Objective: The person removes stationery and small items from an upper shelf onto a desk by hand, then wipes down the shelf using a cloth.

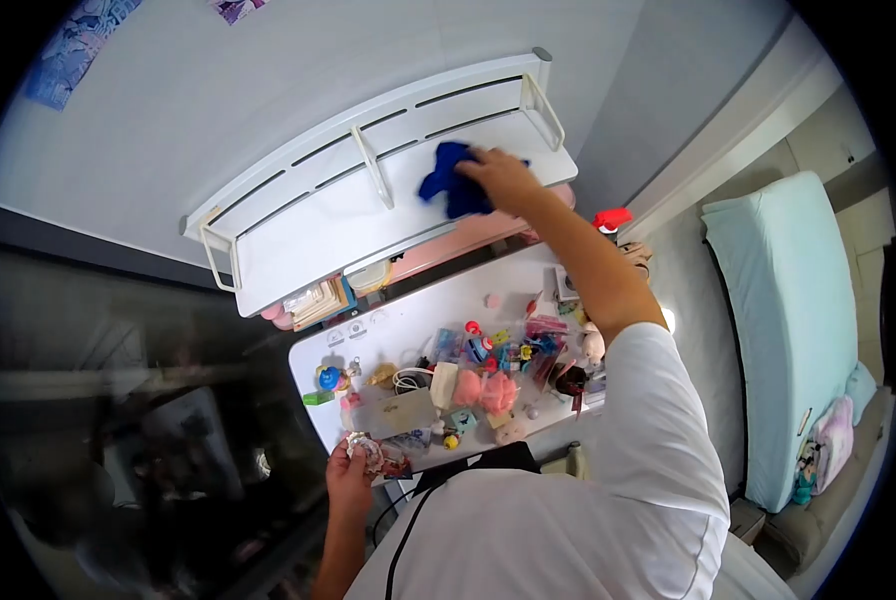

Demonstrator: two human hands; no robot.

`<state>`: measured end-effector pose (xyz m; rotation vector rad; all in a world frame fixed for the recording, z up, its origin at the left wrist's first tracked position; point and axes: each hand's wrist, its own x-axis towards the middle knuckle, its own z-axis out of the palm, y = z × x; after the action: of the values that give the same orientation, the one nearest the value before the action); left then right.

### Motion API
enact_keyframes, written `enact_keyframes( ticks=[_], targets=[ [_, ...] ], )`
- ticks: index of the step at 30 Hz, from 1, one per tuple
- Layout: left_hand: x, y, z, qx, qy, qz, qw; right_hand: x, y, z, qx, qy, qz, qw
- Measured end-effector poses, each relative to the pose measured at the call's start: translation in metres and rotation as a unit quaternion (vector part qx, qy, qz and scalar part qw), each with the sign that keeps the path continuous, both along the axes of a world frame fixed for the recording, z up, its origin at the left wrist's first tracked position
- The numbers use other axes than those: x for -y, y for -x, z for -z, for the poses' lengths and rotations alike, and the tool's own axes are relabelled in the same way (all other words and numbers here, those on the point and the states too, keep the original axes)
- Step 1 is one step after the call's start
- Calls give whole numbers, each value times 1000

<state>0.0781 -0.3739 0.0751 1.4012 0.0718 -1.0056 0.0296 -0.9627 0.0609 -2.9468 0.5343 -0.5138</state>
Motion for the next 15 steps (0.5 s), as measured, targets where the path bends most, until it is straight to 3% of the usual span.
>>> enact_keyframes(
  ticks=[3,6,7,10,12,15],
  targets=[
    [-3,1,6,-15,0,7,1000,26,13,5,-34,16,205,978],
    [2,5,6,-21,5,6,1000,13,16,2,-66,-25,337,939],
    [2,8,4,-21,4,4,1000,8,16,14,-25,-27,351,936],
    [12,10,-1,-14,6,10,1000,-1,18,12,-65,27,360,930],
    [15,10,-10,-4,-1,26,1000,22,10,9,-61,-30,356,932],
    [18,12,-17,-12,-10,-14,1000,20,-16,1,-15,-15,336,942]
  ],
)
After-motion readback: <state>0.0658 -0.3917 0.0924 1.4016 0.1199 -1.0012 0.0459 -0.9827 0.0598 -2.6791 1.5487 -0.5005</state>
